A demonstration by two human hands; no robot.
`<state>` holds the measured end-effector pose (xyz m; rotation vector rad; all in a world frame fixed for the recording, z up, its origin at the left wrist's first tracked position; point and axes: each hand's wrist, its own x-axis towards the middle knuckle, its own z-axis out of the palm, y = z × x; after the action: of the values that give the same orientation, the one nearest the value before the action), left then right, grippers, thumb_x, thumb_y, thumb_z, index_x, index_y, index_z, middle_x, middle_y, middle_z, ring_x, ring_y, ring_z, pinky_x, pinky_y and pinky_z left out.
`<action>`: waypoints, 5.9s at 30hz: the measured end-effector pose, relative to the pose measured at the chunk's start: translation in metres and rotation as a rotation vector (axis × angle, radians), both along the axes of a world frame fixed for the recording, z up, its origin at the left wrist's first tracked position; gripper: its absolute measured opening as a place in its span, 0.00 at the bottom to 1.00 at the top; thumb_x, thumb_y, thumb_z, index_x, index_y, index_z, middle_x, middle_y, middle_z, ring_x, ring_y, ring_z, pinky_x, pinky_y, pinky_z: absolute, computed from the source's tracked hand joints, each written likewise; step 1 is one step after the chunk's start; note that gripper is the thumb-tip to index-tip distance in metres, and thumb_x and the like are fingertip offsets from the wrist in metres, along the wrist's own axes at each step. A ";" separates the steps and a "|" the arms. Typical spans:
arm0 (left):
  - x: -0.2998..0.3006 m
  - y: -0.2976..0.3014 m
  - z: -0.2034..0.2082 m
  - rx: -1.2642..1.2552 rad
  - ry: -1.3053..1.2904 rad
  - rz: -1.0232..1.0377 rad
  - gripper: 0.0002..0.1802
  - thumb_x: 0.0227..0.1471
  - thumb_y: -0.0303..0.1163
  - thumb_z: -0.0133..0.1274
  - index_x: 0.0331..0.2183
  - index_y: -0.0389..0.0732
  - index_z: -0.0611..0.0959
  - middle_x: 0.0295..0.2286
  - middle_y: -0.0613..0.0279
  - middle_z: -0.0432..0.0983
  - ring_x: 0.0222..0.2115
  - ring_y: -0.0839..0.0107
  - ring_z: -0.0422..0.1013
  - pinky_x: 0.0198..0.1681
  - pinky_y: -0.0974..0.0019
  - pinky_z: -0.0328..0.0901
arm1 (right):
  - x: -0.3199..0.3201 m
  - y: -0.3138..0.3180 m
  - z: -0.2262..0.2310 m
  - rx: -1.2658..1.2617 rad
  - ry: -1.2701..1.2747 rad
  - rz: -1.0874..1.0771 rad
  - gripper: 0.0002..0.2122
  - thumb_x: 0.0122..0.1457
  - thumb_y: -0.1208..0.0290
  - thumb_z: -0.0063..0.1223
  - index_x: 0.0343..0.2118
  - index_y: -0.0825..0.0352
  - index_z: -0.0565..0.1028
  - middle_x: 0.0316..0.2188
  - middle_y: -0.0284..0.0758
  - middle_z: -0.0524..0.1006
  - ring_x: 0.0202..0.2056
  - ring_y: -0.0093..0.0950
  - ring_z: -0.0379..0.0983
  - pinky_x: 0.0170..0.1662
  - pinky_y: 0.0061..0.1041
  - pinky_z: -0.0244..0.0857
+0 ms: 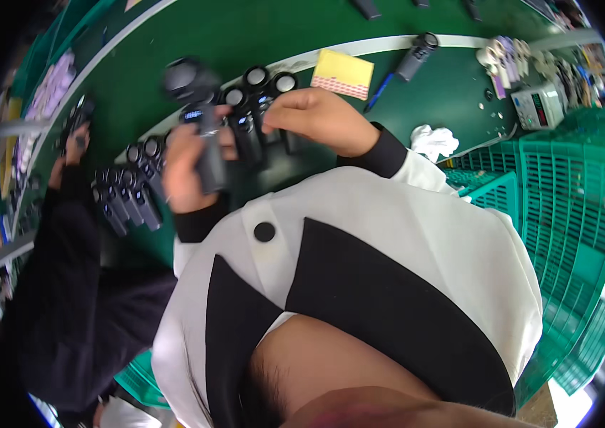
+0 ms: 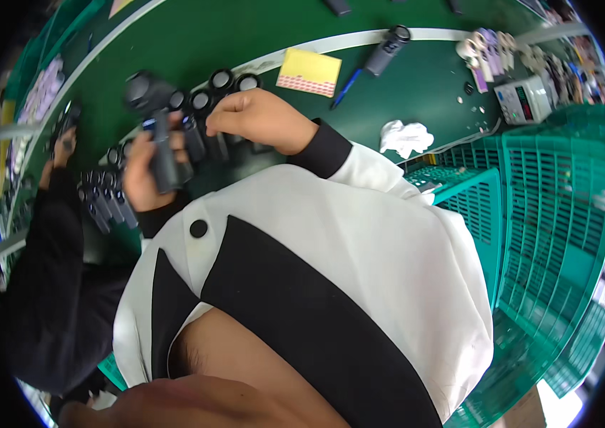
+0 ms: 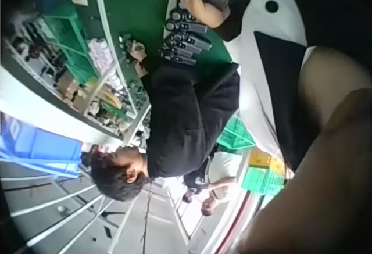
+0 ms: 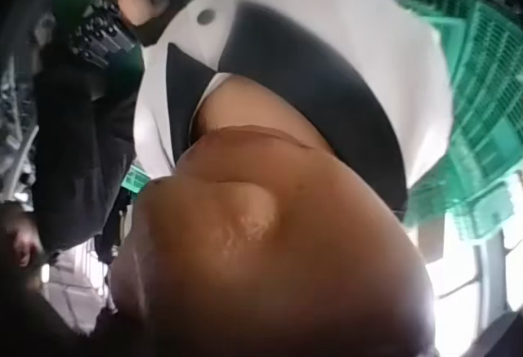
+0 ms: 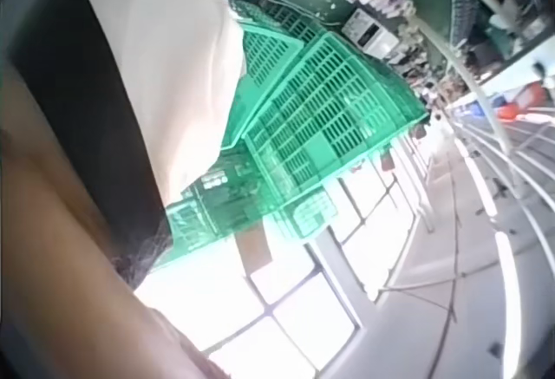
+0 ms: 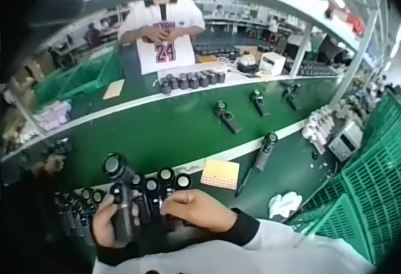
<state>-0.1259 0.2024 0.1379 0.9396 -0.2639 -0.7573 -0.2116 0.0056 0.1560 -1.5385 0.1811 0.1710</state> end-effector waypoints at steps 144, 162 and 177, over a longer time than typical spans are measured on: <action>-0.040 -0.004 0.050 0.278 -0.566 -0.076 0.29 0.45 0.26 0.37 0.49 0.30 0.51 0.21 0.50 0.69 0.16 0.68 0.67 0.21 0.71 0.64 | -0.004 -0.004 0.027 -0.075 -0.398 0.401 0.14 0.56 0.64 0.44 0.18 0.68 0.68 0.15 0.30 0.65 0.18 0.20 0.57 0.23 0.20 0.53; -0.043 -0.016 0.040 0.344 -0.527 0.001 0.32 0.46 0.25 0.38 0.53 0.32 0.46 0.30 0.56 0.65 0.24 0.75 0.65 0.23 0.72 0.63 | 0.000 0.004 0.044 -0.419 -0.389 0.271 0.07 0.52 0.72 0.45 0.22 0.68 0.71 0.20 0.33 0.74 0.22 0.25 0.68 0.28 0.22 0.60; -0.016 0.068 0.077 -0.110 -0.683 0.786 0.24 0.48 0.41 0.43 0.36 0.27 0.67 0.29 0.51 0.65 0.29 0.66 0.63 0.30 0.67 0.61 | -0.004 0.001 -0.019 -0.204 -0.099 0.014 0.11 0.54 0.66 0.42 0.27 0.67 0.74 0.26 0.31 0.74 0.31 0.21 0.68 0.37 0.19 0.60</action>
<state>-0.1419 0.2700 0.2151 1.0655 -0.4822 0.3161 -0.2153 0.0069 0.1370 -1.7477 0.1118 0.0884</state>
